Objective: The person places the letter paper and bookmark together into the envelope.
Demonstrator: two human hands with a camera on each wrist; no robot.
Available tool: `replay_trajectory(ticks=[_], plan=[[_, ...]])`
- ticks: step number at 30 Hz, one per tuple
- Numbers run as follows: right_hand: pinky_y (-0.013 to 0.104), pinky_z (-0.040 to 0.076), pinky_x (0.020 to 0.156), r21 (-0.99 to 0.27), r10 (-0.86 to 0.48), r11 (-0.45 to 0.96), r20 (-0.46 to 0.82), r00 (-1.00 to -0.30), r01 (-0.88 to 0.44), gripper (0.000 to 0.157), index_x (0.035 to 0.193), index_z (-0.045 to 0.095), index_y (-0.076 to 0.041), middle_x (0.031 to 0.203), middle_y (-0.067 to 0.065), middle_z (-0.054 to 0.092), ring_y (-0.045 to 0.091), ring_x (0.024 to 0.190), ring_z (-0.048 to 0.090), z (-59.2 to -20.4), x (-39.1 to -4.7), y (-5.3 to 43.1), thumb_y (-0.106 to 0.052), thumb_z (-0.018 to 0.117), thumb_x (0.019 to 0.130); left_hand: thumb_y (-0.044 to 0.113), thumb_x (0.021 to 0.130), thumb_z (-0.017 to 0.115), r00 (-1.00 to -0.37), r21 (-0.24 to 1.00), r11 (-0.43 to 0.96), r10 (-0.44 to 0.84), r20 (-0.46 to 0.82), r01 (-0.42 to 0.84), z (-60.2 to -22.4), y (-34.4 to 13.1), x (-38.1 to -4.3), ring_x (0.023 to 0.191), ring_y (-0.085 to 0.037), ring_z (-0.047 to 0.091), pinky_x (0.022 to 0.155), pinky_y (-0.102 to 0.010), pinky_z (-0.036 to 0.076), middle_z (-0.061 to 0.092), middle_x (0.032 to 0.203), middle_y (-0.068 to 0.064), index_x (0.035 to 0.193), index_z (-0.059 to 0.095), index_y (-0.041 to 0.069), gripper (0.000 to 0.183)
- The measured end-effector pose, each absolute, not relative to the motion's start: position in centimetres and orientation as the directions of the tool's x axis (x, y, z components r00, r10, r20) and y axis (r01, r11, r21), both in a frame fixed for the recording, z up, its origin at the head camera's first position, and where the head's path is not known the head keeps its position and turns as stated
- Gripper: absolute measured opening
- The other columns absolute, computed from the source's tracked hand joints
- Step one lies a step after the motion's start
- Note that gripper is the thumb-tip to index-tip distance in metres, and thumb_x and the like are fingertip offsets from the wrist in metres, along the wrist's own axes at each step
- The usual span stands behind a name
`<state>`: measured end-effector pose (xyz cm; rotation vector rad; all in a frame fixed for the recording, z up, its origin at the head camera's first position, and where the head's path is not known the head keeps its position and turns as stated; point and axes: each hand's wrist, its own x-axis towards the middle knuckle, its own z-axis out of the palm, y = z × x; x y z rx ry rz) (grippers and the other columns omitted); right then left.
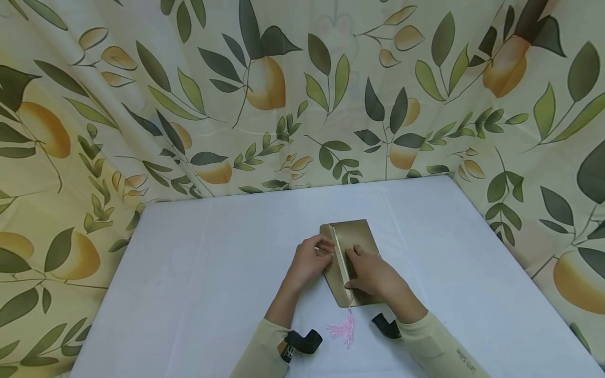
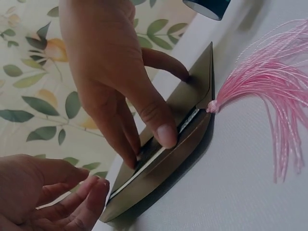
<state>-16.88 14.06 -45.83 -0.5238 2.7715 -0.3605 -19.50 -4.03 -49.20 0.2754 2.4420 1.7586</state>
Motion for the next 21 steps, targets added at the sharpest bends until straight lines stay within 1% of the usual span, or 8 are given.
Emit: replay_trajectory(ticks=[4, 9, 13, 16, 19, 21], plan=[[0.073, 0.039, 0.1, -0.272, -0.375, 0.91, -0.211, -0.902, -0.315, 0.081, 0.143, 0.049, 0.015, 0.148, 0.041, 0.041, 0.055, 0.126, 0.053, -46.3, -16.9, 13.7, -0.026, 0.088, 0.085, -0.009, 0.088, 0.068, -0.974, 0.943, 0.318, 0.225, 0.02, 0.093, -49.1, -4.2, -19.5, 0.072, -0.012, 0.066, 0.063, -0.025, 0.054, 0.07, 0.092, -0.004, 0.11, 0.072, -0.003, 0.023], [0.072, 0.041, 0.099, -0.245, -0.343, 0.925, -0.206, -0.916, -0.291, 0.08, 0.142, 0.052, 0.014, 0.148, 0.04, 0.042, 0.055, 0.124, 0.054, -46.6, -17.0, 13.2, -0.028, 0.088, 0.084, -0.007, 0.089, 0.066, -0.969, 0.94, 0.327, 0.246, 0.018, 0.1, -49.0, -4.3, -19.5, 0.073, -0.011, 0.065, 0.064, -0.024, 0.053, 0.07, 0.092, -0.002, 0.11, 0.072, -0.003, 0.022], [0.067, 0.051, 0.089, -0.209, -0.326, 0.936, -0.203, -0.923, -0.285, 0.08, 0.14, 0.055, 0.012, 0.147, 0.037, 0.046, 0.053, 0.121, 0.058, -46.5, -17.1, 13.1, -0.031, 0.09, 0.082, -0.004, 0.092, 0.065, -0.96, 0.924, 0.363, 0.28, 0.011, 0.116, -48.8, -4.5, -19.4, 0.074, -0.011, 0.065, 0.066, -0.026, 0.054, 0.07, 0.093, -0.001, 0.111, 0.072, -0.001, 0.021], [0.062, 0.056, 0.081, -0.188, -0.322, 0.94, -0.206, -0.924, -0.286, 0.083, 0.141, 0.055, 0.01, 0.146, 0.033, 0.049, 0.05, 0.12, 0.06, -46.5, -17.1, 13.0, -0.036, 0.09, 0.081, 0.002, 0.096, 0.065, -0.948, 0.891, 0.43, 0.319, 0.004, 0.149, -48.0, -4.7, -19.2, 0.082, -0.011, 0.065, 0.072, -0.029, 0.053, 0.07, 0.095, 0.001, 0.113, 0.073, 0.003, 0.019], [0.06, 0.057, 0.078, -0.196, -0.311, 0.942, -0.205, -0.928, -0.272, 0.087, 0.144, 0.052, 0.008, 0.148, 0.031, 0.049, 0.047, 0.119, 0.061, -46.2, -17.0, 13.1, -0.041, 0.088, 0.082, 0.009, 0.1, 0.064, -0.932, 0.86, 0.477, 0.363, -0.006, 0.18, -46.9, -5.1, -18.6, 0.089, -0.013, 0.065, 0.077, -0.032, 0.053, 0.07, 0.099, 0.002, 0.118, 0.073, 0.005, 0.02], [0.057, 0.058, 0.074, -0.207, -0.308, 0.941, -0.184, -0.934, -0.269, 0.084, 0.143, 0.053, 0.008, 0.149, 0.03, 0.048, 0.046, 0.115, 0.064, -45.9, -17.0, 13.1, -0.043, 0.085, 0.086, 0.012, 0.102, 0.065, -0.925, 0.851, 0.486, 0.381, -0.004, 0.197, -46.1, -5.5, -18.3, 0.093, -0.015, 0.066, 0.079, -0.034, 0.054, 0.071, 0.102, 0.001, 0.122, 0.072, 0.006, 0.022]])
